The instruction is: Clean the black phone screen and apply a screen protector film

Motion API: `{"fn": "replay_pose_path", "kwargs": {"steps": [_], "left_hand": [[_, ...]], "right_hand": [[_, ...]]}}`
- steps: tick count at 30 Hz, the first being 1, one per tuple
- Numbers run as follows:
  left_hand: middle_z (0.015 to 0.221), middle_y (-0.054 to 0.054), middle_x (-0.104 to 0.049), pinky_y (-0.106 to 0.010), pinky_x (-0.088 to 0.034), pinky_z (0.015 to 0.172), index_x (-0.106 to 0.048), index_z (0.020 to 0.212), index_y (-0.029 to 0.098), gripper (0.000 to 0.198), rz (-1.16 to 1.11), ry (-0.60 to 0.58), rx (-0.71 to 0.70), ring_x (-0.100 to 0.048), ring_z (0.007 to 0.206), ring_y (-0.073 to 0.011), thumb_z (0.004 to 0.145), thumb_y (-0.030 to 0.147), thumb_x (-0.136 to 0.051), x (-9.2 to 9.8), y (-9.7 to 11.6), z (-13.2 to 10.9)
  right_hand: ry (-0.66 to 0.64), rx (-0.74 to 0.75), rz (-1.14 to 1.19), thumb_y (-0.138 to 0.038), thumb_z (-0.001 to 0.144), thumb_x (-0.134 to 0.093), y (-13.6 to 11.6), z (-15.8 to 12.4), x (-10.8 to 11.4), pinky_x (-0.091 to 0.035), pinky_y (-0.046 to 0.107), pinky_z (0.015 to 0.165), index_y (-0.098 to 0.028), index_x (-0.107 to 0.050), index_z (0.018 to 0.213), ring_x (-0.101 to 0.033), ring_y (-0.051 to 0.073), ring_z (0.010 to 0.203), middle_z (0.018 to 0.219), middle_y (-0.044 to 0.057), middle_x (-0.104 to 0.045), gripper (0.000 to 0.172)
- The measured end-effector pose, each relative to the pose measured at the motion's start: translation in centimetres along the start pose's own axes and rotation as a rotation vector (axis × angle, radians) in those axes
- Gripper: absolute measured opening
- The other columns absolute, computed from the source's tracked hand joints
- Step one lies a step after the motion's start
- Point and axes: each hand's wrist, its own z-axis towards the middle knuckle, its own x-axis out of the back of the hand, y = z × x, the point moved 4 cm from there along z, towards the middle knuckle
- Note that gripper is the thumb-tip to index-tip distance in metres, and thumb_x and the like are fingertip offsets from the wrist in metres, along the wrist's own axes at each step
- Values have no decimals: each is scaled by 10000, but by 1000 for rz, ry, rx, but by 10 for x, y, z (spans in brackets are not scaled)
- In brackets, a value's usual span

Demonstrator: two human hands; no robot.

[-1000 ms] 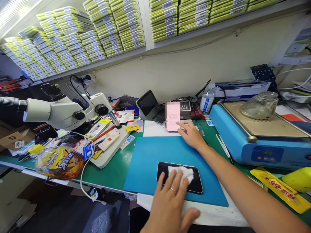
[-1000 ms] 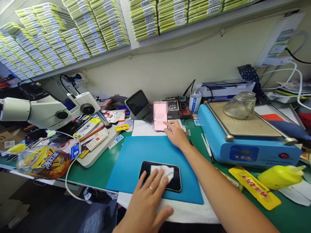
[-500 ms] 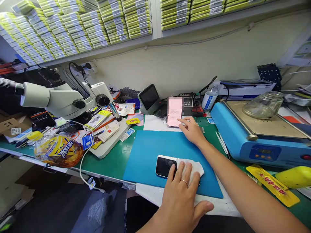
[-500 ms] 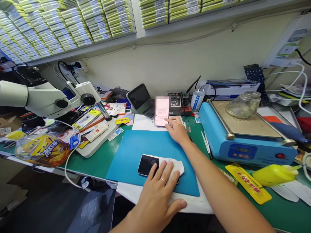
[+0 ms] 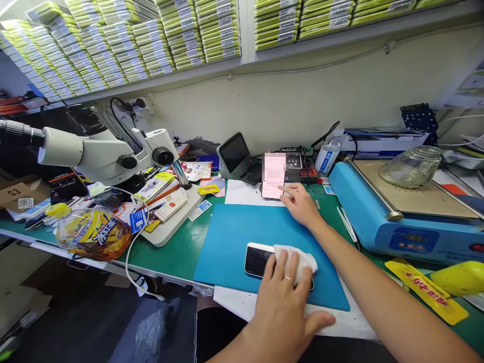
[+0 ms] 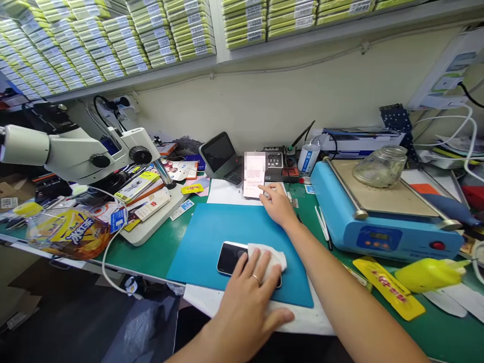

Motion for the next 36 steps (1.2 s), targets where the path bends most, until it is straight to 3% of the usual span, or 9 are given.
{"fn": "replay_pose_path", "kwargs": {"steps": [4, 8, 12, 17, 20, 23, 26, 32, 36], "left_hand": [[1654, -26, -358, -545, -351, 1222, -423, 1541, 289, 622, -26, -20, -35, -346, 1519, -304, 1007, 596, -501, -1, 2, -13], [1648, -7, -367, -586, -337, 1215, -425, 1542, 304, 586, 24, -14, 75, -368, 1507, -322, 1028, 581, -469, 12, -36, -25], [1650, -51, -357, -596, -333, 1212, -381, 1576, 271, 556, 115, 37, 187, -352, 1516, -316, 1068, 492, -428, 21, -61, -24], [1653, -107, -328, -534, -349, 1227, -370, 1582, 146, 723, 93, 69, 125, -296, 1540, -316, 1029, 605, -441, 7, -31, -15], [1657, -101, -313, -515, -376, 1218, -364, 1585, 147, 773, 37, 49, 54, -309, 1535, -309, 1005, 650, -453, -4, -4, -13], [1663, -86, -301, -526, -366, 1223, -373, 1581, 173, 733, 6, 20, -9, -319, 1532, -306, 1006, 616, -480, -7, 8, -14], [1653, -48, -342, -531, -352, 1230, -396, 1567, 225, 676, -2, -8, -24, -362, 1513, -296, 1001, 573, -521, -1, -2, -19], [1645, -67, -357, -561, -325, 1232, -336, 1594, 219, 592, 105, 39, 140, -332, 1528, -284, 1065, 462, -440, 18, -53, -32], [1671, -111, -282, -527, -349, 1227, -290, 1611, 144, 696, 119, 82, 154, -281, 1546, -305, 1046, 510, -463, 12, -47, -29]], "right_hand": [[32, 17, 1, -350, 920, -539, -1, -1, 2, -570, 384, 747, -225, -771, 1008, -652, 186, 725, 1088, 92, -641, 277], [81, 36, -14, -325, 930, -521, -6, -2, 7, -567, 388, 748, -222, -732, 903, -665, 212, 761, 1050, 97, -681, 236], [110, 82, -42, -306, 949, -491, -15, -4, 10, -559, 427, 847, -230, -716, 928, -691, 259, 927, 1198, 118, -698, 239], [87, 144, -80, -267, 941, -471, -19, -4, 7, -536, 477, 938, -225, -694, 901, -677, 299, 1104, 1304, 132, -689, 230], [54, 172, -93, -277, 941, -477, -20, -4, 5, -538, 491, 931, -221, -682, 890, -672, 312, 1135, 1324, 144, -687, 218], [13, 201, -89, -296, 940, -499, -23, -4, 3, -541, 488, 922, -226, -678, 876, -692, 301, 1086, 1323, 135, -696, 203], [9, 202, -77, -299, 944, -493, -24, -5, 5, -542, 485, 906, -234, -676, 862, -708, 287, 1020, 1305, 122, -710, 211], [69, 139, -38, -287, 943, -481, -18, -5, 8, -557, 408, 789, -232, -666, 819, -705, 250, 915, 1230, 113, -733, 229], [106, 108, -21, -289, 948, -477, -17, -4, 9, -539, 362, 722, -230, -675, 856, -677, 216, 795, 1125, 104, -744, 227]]}}
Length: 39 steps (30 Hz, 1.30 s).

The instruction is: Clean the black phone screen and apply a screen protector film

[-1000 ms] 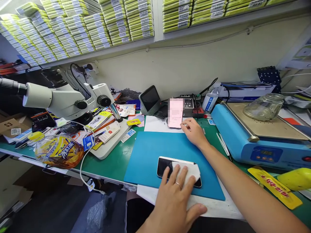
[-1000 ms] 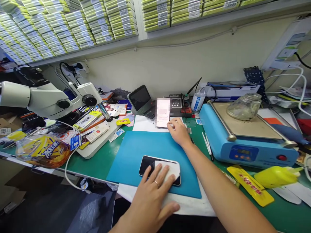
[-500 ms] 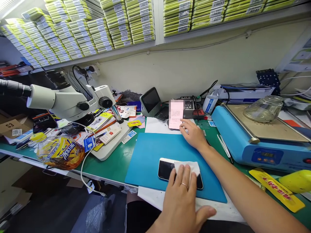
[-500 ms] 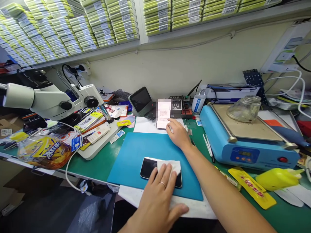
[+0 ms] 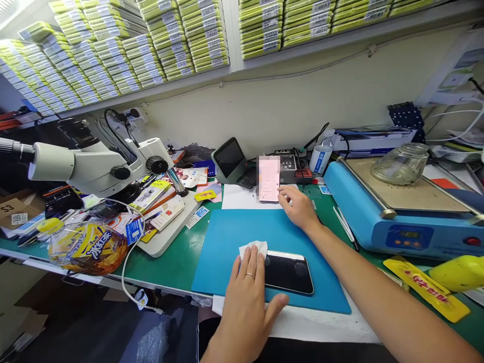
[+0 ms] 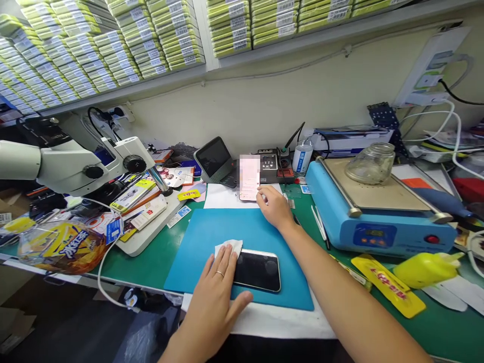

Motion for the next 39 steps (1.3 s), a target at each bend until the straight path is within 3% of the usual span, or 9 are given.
{"fn": "replay_pose_path", "kwargs": {"steps": [4, 8, 13, 16, 19, 24, 31, 34, 39], "left_hand": [[1684, -157, -206, -523, -383, 1208, -305, 1599, 78, 843, -38, -11, -73, -249, 1548, -357, 990, 623, -511, -16, 40, 8], [1682, -138, -234, -538, -387, 1203, -341, 1590, 127, 773, -102, -67, -167, -268, 1545, -347, 1004, 609, -487, -20, 62, 14], [1665, -5, -323, -583, -336, 1226, -412, 1551, 310, 614, -138, -141, -143, -343, 1521, -314, 1012, 588, -503, -5, 30, 8], [1667, 3, -314, -625, -320, 1217, -384, 1566, 331, 557, -80, -119, -41, -324, 1529, -321, 1048, 513, -476, 4, -2, 2], [1670, -10, -310, -630, -335, 1204, -350, 1583, 344, 539, -28, -91, 11, -340, 1522, -321, 1067, 463, -452, 7, -17, 1], [1646, -71, -367, -582, -340, 1219, -419, 1558, 272, 584, -33, -42, 16, -327, 1527, -326, 1047, 554, -446, 1, 2, 13], [1656, -84, -340, -566, -370, 1208, -431, 1548, 260, 686, -173, -79, -91, -308, 1536, -313, 1002, 675, -435, -10, 41, 20], [1663, -38, -322, -580, -347, 1220, -411, 1554, 293, 668, -189, -111, -120, -316, 1534, -303, 1003, 670, -442, -7, 35, 11], [1673, 7, -275, -617, -350, 1204, -361, 1577, 330, 607, -102, -122, -97, -336, 1524, -310, 1035, 585, -459, 4, 6, -5]], "right_hand": [[0, -8, -10, -307, 947, -483, -1, 0, 1, -519, 350, 706, -235, -680, 841, -637, 205, 731, 964, 82, -714, 235], [-18, -22, -27, -318, 937, -498, 1, -1, 0, -515, 358, 719, -230, -714, 877, -632, 213, 732, 936, 82, -692, 242], [-59, -36, -46, -298, 923, -493, 6, 0, -4, -511, 376, 749, -220, -756, 1023, -640, 231, 745, 889, 77, -707, 292], [-83, -52, -61, -280, 919, -490, 7, 0, -6, -506, 361, 745, -216, -748, 1137, -645, 227, 745, 862, 60, -720, 344], [-101, -79, -78, -265, 919, -485, 8, 1, -7, -493, 339, 713, -206, -712, 1261, -643, 214, 703, 810, 35, -727, 414], [-110, -107, -115, -278, 928, -487, 6, 0, -7, -467, 318, 658, -183, -635, 1399, -638, 209, 657, 740, 18, -712, 503], [-109, -106, -153, -277, 921, -474, 5, 0, -6, -499, 338, 698, -212, -746, 1273, -670, 231, 715, 829, 64, -771, 450], [-84, -111, -155, -280, 924, -463, 6, 0, -6, -512, 349, 723, -206, -736, 1294, -679, 238, 756, 904, 83, -785, 466], [-63, -127, -147, -285, 921, -469, 9, 0, -4, -513, 347, 716, -227, -733, 1298, -674, 231, 746, 903, 71, -777, 464]]}}
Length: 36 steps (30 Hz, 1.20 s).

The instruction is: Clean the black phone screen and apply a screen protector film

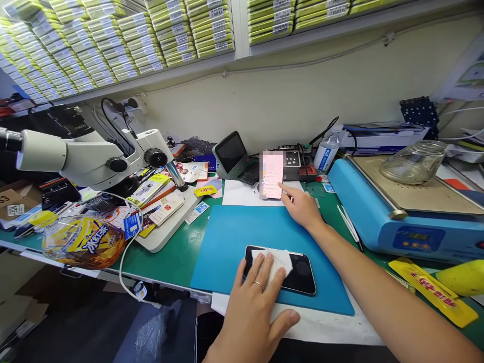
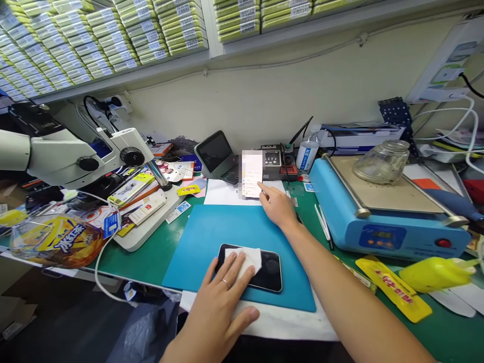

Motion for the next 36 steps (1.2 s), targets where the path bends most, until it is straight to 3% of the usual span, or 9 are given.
{"fn": "replay_pose_path", "kwargs": {"steps": [5, 8, 13, 16, 19, 24, 30, 33, 36], "left_hand": [[1662, -42, -316, -610, -343, 1209, -373, 1579, 284, 588, 69, 52, 86, -318, 1532, -309, 1056, 547, -434, 3, -8, 4], [1654, -94, -339, -581, -350, 1215, -423, 1557, 237, 651, 54, 68, 55, -309, 1533, -329, 1023, 606, -462, -6, 12, 20], [1658, -91, -337, -561, -383, 1204, -418, 1556, 242, 712, -14, 51, -47, -318, 1530, -330, 988, 667, -478, -19, 48, 33], [1663, -35, -330, -582, -361, 1213, -390, 1563, 303, 640, -48, 16, -54, -326, 1529, -306, 1010, 613, -482, -16, 42, 23], [1672, 21, -296, -606, -340, 1217, -383, 1562, 337, 608, -39, -15, -19, -319, 1532, -307, 1017, 580, -497, -7, 17, 9], [1675, 2, -285, -625, -322, 1216, -330, 1594, 334, 574, 63, 26, 98, -298, 1540, -313, 1059, 503, -451, 3, -16, 5], [1661, -133, -313, -576, -371, 1200, -409, 1571, 219, 711, 55, 76, 52, -290, 1534, -371, 988, 601, -547, -11, 15, 25], [1670, -97, -297, -568, -396, 1189, -402, 1574, 259, 746, -3, 53, -7, -296, 1534, -359, 962, 663, -541, -16, 29, 23], [1673, -32, -287, -587, -376, 1200, -396, 1571, 307, 677, -15, 28, -20, -322, 1527, -339, 983, 603, -555, -13, 21, 13]], "right_hand": [[39, -50, 12, -285, 919, -472, 3, 1, 3, -506, 352, 685, -209, -655, 1398, -656, 224, 688, 878, 64, -768, 518], [29, -59, 15, -287, 908, -488, 2, 2, 4, -500, 351, 675, -221, -666, 1384, -648, 222, 667, 854, 53, -764, 512], [-1, -57, 11, -288, 917, -480, 0, 2, 5, -485, 342, 670, -201, -657, 1394, -636, 213, 661, 862, 52, -762, 517], [-28, -45, 3, -282, 924, -474, 0, 1, 4, -476, 336, 674, -200, -656, 1396, -631, 211, 676, 868, 53, -756, 513], [-56, -27, -6, -270, 929, -473, 1, 1, 1, -469, 333, 690, -211, -651, 1403, -633, 213, 708, 876, 53, -746, 509], [-116, 42, -8, -288, 944, -486, -2, -1, -5, -474, 332, 681, -229, -662, 1388, -640, 220, 739, 851, 48, -719, 482], [-81, 111, -7, -298, 963, -471, -7, -3, -3, -524, 369, 735, -227, -662, 1364, -653, 221, 749, 923, 57, -708, 450], [-25, 131, -8, -301, 967, -472, -8, -5, 1, -541, 378, 743, -235, -693, 1290, -673, 221, 782, 1062, 85, -702, 396], [20, 155, -6, -293, 963, -482, -11, -5, 3, -551, 393, 783, -218, -734, 1115, -698, 237, 879, 1284, 123, -650, 303]]}}
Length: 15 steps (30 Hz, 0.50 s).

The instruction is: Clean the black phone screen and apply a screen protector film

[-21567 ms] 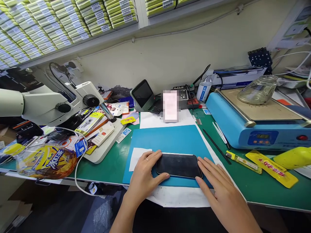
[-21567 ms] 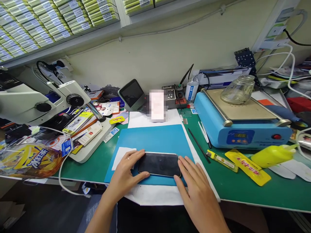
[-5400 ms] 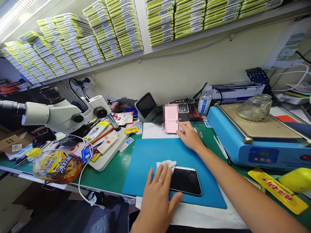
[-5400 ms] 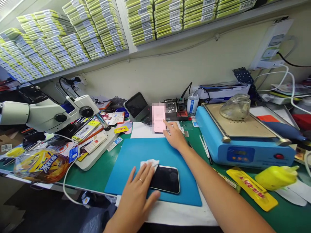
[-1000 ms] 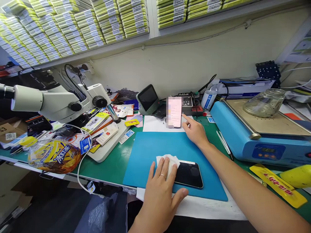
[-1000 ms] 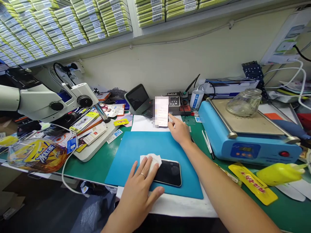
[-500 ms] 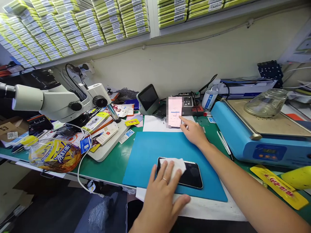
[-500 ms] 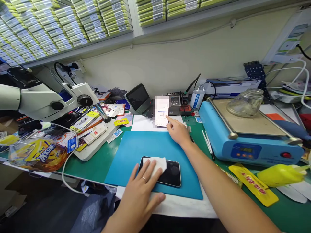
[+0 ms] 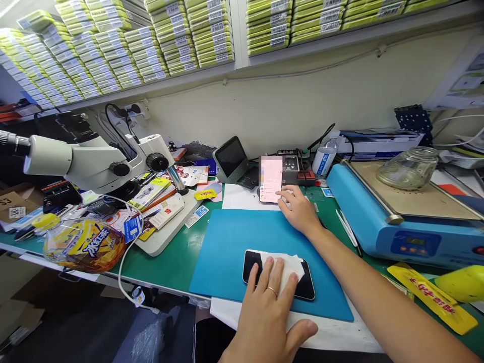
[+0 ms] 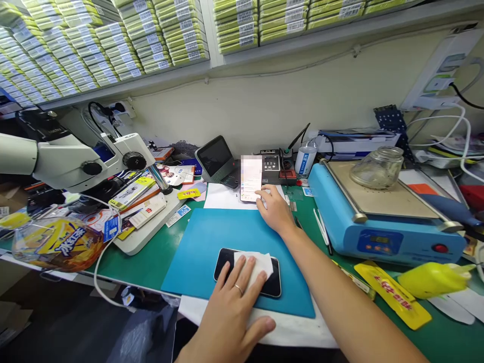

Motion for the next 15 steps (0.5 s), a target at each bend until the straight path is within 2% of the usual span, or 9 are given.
{"fn": "replay_pose_path", "kwargs": {"steps": [4, 7, 12, 15], "left_hand": [[1667, -20, -288, -602, -362, 1201, -386, 1576, 313, 614, 73, 4, 40, -346, 1517, -335, 1015, 488, -562, 11, -28, -16], [1663, -19, -296, -585, -373, 1198, -359, 1586, 323, 579, 123, 33, 78, -354, 1515, -314, 1047, 469, -509, 16, -43, -24], [1664, -47, -294, -537, -389, 1199, -368, 1585, 298, 594, 151, 88, 77, -350, 1517, -306, 1043, 496, -509, 10, -44, -24], [1660, -69, -305, -523, -393, 1199, -381, 1581, 269, 608, 153, 103, 59, -346, 1517, -309, 1039, 511, -510, 7, -40, -19]], "right_hand": [[11, 36, -3, -280, 957, -498, -6, 3, -1, -549, 406, 809, -204, -690, 899, -710, 249, 927, 1484, 142, -551, 215], [9, 64, -40, -274, 956, -502, -10, 9, -1, -542, 393, 733, -212, -649, 890, -714, 242, 874, 1547, 141, -510, 172], [-20, 58, -80, -293, 950, -507, -11, 19, -1, -512, 382, 630, -212, -614, 953, -716, 248, 829, 1597, 164, -456, 135], [-16, 51, -60, -304, 949, -503, -10, 20, 1, -507, 386, 625, -216, -602, 952, -713, 237, 784, 1607, 160, -447, 133]]}}
